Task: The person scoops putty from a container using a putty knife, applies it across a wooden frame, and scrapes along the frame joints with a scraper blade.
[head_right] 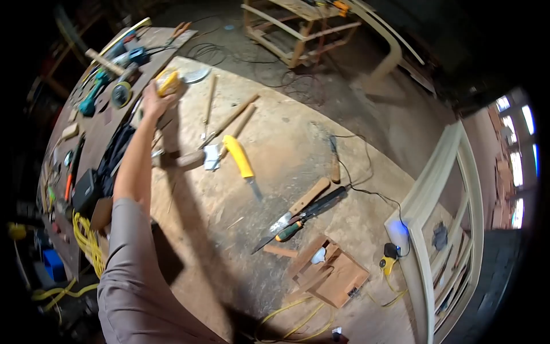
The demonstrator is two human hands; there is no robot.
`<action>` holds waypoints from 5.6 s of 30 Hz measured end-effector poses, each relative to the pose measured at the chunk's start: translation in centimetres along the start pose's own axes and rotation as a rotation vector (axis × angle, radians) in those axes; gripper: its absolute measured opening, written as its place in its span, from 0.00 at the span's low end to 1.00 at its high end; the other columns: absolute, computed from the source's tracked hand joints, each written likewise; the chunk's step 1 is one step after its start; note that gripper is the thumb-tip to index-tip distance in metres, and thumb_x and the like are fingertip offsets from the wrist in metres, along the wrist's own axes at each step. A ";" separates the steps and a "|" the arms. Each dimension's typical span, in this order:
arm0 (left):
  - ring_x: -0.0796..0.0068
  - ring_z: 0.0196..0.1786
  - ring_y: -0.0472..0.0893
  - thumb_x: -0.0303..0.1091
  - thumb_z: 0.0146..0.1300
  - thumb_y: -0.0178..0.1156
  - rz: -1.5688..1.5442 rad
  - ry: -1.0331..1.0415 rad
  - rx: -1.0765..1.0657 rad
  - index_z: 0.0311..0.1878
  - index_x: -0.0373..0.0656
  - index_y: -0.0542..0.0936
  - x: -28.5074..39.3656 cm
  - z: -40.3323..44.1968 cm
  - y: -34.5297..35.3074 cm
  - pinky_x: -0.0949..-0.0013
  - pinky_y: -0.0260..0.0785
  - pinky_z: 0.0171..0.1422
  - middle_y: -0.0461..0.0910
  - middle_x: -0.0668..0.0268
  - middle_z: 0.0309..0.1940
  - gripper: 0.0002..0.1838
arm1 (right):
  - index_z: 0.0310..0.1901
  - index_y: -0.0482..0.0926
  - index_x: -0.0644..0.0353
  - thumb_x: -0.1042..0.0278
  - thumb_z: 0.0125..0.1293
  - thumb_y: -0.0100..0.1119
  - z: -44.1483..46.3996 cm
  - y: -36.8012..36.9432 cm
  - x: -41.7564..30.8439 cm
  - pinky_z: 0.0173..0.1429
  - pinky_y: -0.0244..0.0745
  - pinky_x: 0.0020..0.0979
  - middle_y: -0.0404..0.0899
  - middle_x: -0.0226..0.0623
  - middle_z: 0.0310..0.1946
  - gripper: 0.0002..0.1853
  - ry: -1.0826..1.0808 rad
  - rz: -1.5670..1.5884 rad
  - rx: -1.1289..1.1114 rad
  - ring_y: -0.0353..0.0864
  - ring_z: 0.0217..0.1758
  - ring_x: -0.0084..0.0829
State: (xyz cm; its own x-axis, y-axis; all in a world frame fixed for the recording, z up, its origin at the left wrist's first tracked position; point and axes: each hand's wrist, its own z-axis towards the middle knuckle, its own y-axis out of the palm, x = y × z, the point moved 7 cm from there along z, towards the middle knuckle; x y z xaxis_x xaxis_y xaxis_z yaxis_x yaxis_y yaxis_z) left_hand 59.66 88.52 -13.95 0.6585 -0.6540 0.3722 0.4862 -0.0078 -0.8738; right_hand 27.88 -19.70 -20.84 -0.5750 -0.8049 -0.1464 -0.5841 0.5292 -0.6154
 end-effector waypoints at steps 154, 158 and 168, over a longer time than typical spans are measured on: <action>0.64 0.56 0.82 0.29 0.58 0.77 -0.993 0.263 -0.094 0.61 0.28 0.74 114.0 -153.5 -21.2 0.62 0.72 0.65 0.81 0.56 0.55 0.31 | 0.20 0.84 0.58 0.71 0.41 0.65 22.6 -74.5 88.1 0.31 0.80 0.43 0.83 0.40 0.21 0.02 -1.260 -1.016 -0.036 0.86 0.29 0.44; 0.66 0.55 0.82 0.28 0.58 0.77 -1.052 0.252 -0.141 0.61 0.29 0.74 114.1 -153.6 -20.9 0.63 0.72 0.66 0.81 0.56 0.56 0.31 | 0.21 0.84 0.59 0.72 0.41 0.65 23.7 -72.8 88.8 0.32 0.81 0.42 0.83 0.39 0.21 0.03 -1.283 -1.048 -0.082 0.86 0.30 0.43; 0.64 0.56 0.82 0.29 0.57 0.78 -0.907 0.230 -0.127 0.62 0.30 0.74 113.7 -153.7 -21.0 0.63 0.73 0.65 0.81 0.55 0.56 0.32 | 0.28 0.88 0.57 0.69 0.51 0.66 25.5 -76.1 87.6 0.36 0.83 0.39 0.87 0.38 0.28 0.05 -0.847 -1.232 -0.121 0.88 0.37 0.39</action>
State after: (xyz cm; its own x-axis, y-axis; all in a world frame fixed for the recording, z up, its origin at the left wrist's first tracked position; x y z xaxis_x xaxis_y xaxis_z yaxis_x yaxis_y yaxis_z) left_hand 36.02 -101.91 -1.38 -0.0761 -0.4911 0.8678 0.6821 -0.6604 -0.3139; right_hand 36.58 -137.30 -6.61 0.7679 -0.6404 -0.0167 -0.5086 -0.5936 -0.6236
